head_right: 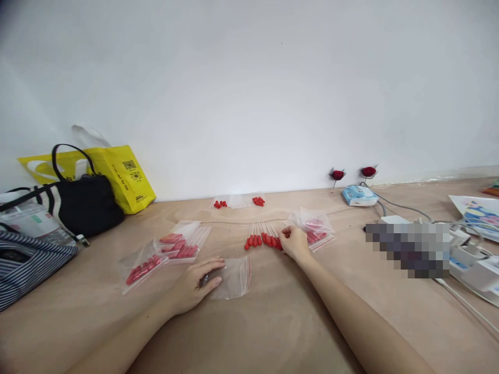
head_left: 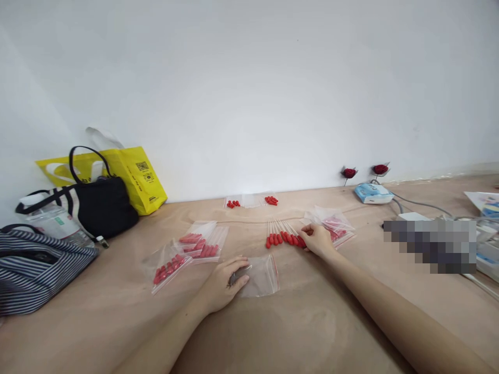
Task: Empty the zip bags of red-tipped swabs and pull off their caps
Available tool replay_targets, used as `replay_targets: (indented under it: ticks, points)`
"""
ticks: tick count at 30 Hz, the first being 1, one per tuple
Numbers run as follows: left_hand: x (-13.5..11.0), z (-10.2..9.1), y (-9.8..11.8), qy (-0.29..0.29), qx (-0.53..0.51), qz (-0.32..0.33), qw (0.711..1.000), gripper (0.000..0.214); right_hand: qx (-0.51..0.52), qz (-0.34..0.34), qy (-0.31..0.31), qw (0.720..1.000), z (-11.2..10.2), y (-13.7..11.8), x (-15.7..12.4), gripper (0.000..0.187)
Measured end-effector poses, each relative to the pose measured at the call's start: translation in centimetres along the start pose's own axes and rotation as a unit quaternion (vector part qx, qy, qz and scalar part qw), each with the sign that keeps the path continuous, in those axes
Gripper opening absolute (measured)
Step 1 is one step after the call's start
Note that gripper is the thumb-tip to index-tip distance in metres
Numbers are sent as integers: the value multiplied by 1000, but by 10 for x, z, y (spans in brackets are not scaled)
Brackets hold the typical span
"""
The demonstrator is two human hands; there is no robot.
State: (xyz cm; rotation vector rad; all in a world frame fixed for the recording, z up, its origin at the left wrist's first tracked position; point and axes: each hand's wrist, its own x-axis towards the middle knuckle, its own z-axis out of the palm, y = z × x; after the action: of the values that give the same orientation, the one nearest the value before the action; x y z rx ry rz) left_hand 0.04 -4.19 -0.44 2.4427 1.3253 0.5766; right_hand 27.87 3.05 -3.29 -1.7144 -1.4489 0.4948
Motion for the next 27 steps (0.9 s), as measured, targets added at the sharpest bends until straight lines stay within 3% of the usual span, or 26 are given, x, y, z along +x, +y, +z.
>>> replay_targets:
  ticks: [5,11,17,22,25,27]
  points:
    - [0,-1,2,0,-2,-5,1000,29,-82,-42,39,995,-6,-1,-3,13]
    - [-1,-4,2,-10,-6,-7,1000,30,-226,-119,111,960,-14,5,-5,21]
    - [-5,-8,17,-32,14,21,999,37,-305,-75,190,930,-39,23,12,33]
    - [-6,-2,25,-124,23,77,989,41,-310,-46,188,931,-47,28,16,39]
    - [-5,0,21,-114,21,79,990,38,-223,-127,175,950,-40,7,3,35]
    - [-5,1,18,-73,17,76,994,37,-116,-227,59,965,-30,-15,-15,30]
